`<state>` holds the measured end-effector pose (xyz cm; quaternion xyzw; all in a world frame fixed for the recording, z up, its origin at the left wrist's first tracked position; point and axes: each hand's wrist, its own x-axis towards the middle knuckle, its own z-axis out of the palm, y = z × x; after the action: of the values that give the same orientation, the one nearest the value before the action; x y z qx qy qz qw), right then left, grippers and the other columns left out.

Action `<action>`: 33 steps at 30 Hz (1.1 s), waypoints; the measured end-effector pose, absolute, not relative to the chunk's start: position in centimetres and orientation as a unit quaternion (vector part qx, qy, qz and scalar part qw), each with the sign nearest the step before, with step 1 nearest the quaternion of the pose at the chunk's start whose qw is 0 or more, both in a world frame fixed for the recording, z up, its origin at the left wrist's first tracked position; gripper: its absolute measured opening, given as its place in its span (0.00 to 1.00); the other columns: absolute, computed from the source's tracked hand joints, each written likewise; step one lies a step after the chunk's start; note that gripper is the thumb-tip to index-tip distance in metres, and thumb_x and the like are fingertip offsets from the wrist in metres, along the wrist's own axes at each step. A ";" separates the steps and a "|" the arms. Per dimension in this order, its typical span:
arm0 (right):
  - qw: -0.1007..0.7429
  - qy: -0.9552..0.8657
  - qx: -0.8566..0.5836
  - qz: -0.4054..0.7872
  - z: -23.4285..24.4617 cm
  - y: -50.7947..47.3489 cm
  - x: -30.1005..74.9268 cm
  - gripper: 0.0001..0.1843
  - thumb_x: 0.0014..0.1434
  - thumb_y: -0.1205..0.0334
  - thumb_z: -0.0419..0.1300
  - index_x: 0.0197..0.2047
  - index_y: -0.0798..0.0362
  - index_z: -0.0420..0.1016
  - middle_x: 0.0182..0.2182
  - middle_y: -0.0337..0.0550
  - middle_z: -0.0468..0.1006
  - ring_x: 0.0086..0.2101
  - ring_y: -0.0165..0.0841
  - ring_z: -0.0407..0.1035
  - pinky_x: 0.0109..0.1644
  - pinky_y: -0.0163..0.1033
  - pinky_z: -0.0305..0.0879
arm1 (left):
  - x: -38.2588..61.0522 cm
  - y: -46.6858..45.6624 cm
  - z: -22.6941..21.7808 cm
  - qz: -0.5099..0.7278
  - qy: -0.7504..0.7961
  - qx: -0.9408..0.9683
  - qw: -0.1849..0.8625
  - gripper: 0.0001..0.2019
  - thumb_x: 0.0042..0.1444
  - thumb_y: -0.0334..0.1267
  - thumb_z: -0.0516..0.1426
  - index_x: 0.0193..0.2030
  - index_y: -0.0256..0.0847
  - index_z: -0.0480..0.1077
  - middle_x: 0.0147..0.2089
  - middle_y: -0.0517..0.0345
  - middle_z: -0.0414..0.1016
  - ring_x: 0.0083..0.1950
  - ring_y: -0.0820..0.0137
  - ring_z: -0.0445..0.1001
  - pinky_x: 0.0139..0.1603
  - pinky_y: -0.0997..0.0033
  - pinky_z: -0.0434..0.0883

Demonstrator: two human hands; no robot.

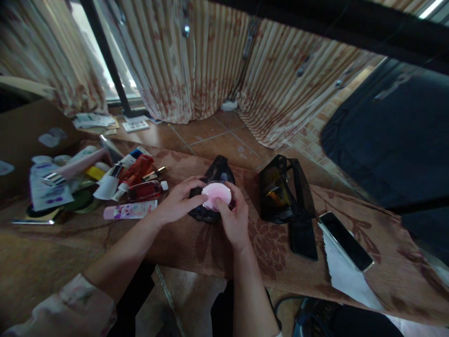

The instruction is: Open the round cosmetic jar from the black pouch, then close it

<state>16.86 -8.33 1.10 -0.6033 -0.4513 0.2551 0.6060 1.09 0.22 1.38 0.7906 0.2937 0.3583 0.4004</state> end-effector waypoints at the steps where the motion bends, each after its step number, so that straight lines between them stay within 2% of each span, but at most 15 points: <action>1: 0.605 -0.452 -0.605 0.254 1.1 -8.3 16.9 0.22 0.51 0.60 0.65 0.51 0.52 0.75 0.44 0.44 0.80 0.44 0.38 0.73 0.50 0.45 0.68 | 1.1 0.2 1.4 0.359 0.293 0.790 0.400 0.09 0.56 0.40 0.60 0.42 0.39 0.74 0.56 0.45 0.74 0.59 0.59 0.72 0.63 0.54 0.66; 13: 0.597 -0.440 -0.622 0.252 1.1 -8.2 16.7 0.21 0.52 0.55 0.66 0.49 0.52 0.75 0.42 0.44 0.80 0.40 0.37 0.73 0.46 0.43 0.69 | 1.2 0.2 1.4 0.358 0.288 0.793 0.401 0.08 0.56 0.40 0.60 0.40 0.40 0.75 0.55 0.47 0.74 0.59 0.59 0.72 0.63 0.54 0.66; 33: 0.596 -0.443 -0.616 0.262 1.0 -8.2 16.9 0.21 0.50 0.57 0.65 0.49 0.51 0.75 0.42 0.43 0.79 0.40 0.37 0.72 0.47 0.44 0.68 | 1.1 0.1 1.3 0.357 0.283 0.789 0.413 0.09 0.56 0.41 0.61 0.41 0.40 0.74 0.56 0.47 0.73 0.59 0.59 0.72 0.62 0.55 0.66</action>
<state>16.91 -8.19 1.02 -0.6156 -0.4431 0.2624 0.5965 1.12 0.09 1.27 0.7890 0.2829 0.3566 0.4127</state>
